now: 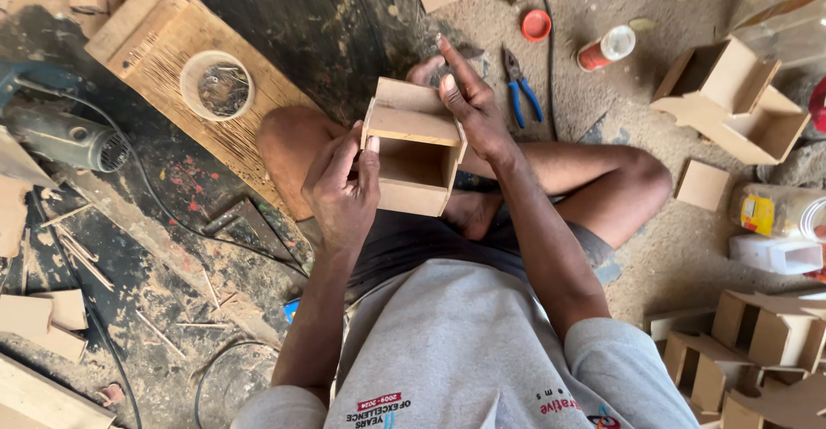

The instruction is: The person assembles small wooden boxes by hammering nails into pre-cut wooden pieces. They use pliers to adjust nails and a hammer to secure joints, then apply glue to edges and fit pieces together to form box structures.

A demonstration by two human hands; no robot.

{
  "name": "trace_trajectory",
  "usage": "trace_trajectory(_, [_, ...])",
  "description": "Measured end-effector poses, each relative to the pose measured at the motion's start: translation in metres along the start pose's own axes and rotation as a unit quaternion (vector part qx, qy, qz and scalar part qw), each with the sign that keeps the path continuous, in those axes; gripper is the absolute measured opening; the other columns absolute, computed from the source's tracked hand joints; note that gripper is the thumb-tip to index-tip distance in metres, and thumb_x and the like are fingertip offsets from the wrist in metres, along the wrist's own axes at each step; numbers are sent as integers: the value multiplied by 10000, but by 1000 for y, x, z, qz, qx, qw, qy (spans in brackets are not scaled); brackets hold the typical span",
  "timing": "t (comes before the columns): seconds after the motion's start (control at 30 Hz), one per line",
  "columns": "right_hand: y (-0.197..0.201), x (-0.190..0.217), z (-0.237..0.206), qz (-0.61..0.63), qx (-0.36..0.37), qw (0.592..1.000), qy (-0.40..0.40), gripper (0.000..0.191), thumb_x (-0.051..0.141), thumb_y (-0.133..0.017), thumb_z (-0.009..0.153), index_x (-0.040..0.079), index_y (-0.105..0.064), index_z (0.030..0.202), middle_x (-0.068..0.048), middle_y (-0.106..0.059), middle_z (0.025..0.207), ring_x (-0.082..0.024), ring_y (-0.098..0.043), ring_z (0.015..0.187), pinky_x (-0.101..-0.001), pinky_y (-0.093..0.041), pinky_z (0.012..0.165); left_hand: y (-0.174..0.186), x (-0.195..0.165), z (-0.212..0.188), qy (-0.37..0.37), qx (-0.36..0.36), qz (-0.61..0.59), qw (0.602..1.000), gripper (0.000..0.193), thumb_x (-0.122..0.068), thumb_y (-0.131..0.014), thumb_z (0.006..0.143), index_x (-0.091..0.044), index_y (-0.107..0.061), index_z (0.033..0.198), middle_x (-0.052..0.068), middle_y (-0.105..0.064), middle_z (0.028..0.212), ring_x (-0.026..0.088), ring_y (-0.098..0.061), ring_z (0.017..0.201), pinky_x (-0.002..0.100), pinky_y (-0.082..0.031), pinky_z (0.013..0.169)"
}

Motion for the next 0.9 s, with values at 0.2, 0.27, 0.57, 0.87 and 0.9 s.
trace_trajectory(0.2, [0,-7,-8,-56,14,998,24,626,404,-521,1135,112,-333,1655,-126,-360,1720,-238,-285,1615,-378,-256,1310,-2,1,-10,12,10,11,1000,215,-77,-682,1064,51,-700,1236,189,-725,1148,281,-759,1030,351,-636,828])
trace_trajectory(0.27, [-1,-5,-8,-52,16,998,23,634,420,-522,1137,108,-330,1655,-133,-338,1729,-251,-267,1622,-388,-247,1315,-2,3,-12,24,17,19,999,233,-92,-675,1066,56,-698,1245,191,-726,1147,281,-751,1042,351,-628,846])
trace_trajectory(0.57, [-5,-4,-13,-19,25,1000,3,663,456,-520,1122,127,-311,1658,-137,-296,1745,-275,-238,1633,-433,-275,1321,-17,7,-21,131,-20,-123,984,353,-157,-756,1008,55,-684,1281,178,-680,1265,233,-701,1125,324,-612,923])
trace_trajectory(0.87, [-3,-9,-13,50,22,999,-4,639,442,-520,1120,161,-315,1656,-117,-314,1740,-273,-274,1629,-461,-324,1326,-24,11,-20,184,-19,-155,970,356,-167,-806,963,8,-719,1261,132,-677,1265,191,-691,1148,286,-618,938])
trace_trajectory(0.9, [-2,-9,-13,59,22,998,-7,640,445,-521,1118,161,-316,1654,-117,-309,1740,-274,-276,1627,-460,-327,1325,-25,11,-21,192,-22,-164,967,356,-168,-810,958,2,-720,1257,125,-668,1264,186,-688,1145,283,-621,936])
Point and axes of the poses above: each hand's wrist, its own z-axis towards the middle knuckle, its own y-axis out of the back of the hand, x = y × z, the point moved 3 cm from there along z, towards the middle knuckle
